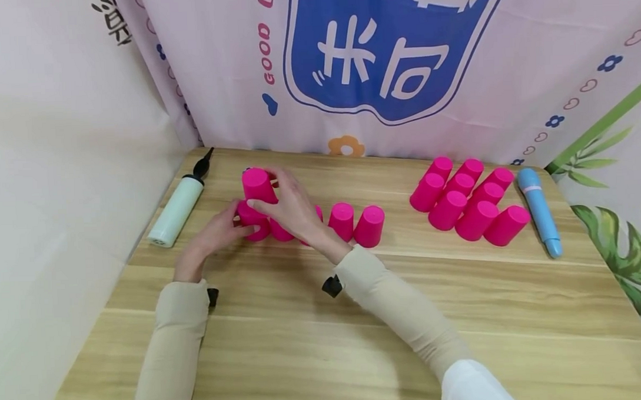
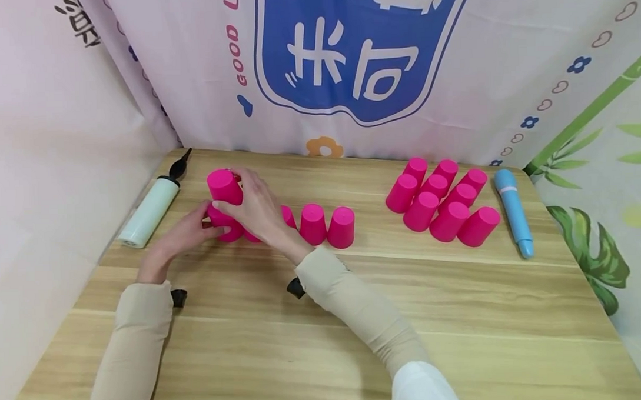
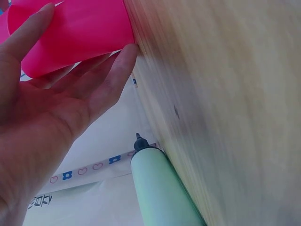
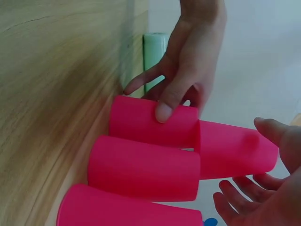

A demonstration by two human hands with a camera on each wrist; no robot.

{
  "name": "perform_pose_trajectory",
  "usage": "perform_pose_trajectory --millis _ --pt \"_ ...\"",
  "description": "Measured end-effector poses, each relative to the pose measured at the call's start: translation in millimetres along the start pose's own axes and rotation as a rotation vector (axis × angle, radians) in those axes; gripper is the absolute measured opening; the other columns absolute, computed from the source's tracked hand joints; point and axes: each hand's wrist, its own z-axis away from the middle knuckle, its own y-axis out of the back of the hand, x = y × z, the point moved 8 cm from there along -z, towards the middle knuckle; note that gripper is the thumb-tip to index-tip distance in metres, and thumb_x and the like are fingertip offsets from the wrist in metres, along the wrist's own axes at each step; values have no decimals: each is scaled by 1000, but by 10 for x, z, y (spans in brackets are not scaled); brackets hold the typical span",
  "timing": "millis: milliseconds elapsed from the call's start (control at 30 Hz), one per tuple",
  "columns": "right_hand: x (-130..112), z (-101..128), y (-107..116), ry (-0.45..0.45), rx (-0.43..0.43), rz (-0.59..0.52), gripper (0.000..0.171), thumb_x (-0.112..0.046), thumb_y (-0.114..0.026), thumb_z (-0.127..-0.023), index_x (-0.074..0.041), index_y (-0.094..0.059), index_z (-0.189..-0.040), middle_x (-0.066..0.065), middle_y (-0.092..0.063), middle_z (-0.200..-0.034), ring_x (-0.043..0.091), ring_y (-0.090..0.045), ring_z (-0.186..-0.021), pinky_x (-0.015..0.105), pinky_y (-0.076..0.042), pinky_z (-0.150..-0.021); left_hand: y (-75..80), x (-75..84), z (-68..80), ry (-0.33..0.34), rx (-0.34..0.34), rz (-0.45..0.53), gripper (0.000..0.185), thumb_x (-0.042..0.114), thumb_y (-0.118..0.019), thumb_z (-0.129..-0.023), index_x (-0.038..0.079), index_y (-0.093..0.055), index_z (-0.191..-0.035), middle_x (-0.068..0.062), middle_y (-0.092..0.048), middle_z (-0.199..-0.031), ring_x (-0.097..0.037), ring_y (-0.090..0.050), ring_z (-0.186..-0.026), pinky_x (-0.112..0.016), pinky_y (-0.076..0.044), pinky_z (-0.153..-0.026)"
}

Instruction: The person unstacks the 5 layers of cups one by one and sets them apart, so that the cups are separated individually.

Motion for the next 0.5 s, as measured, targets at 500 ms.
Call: perform_pose_trajectory --millis 500 --pt "-43 185 221 -33 65 -55 63 -33 -72 -87 -13 -40 -138 2 -54 -124 13 -52 -111 29 -51 -89 -17 6 5 12 2 5 67 23 -64 -94 2 -26 -145 -21 -42 -142 -40 -41 -131 -53 -37 -106"
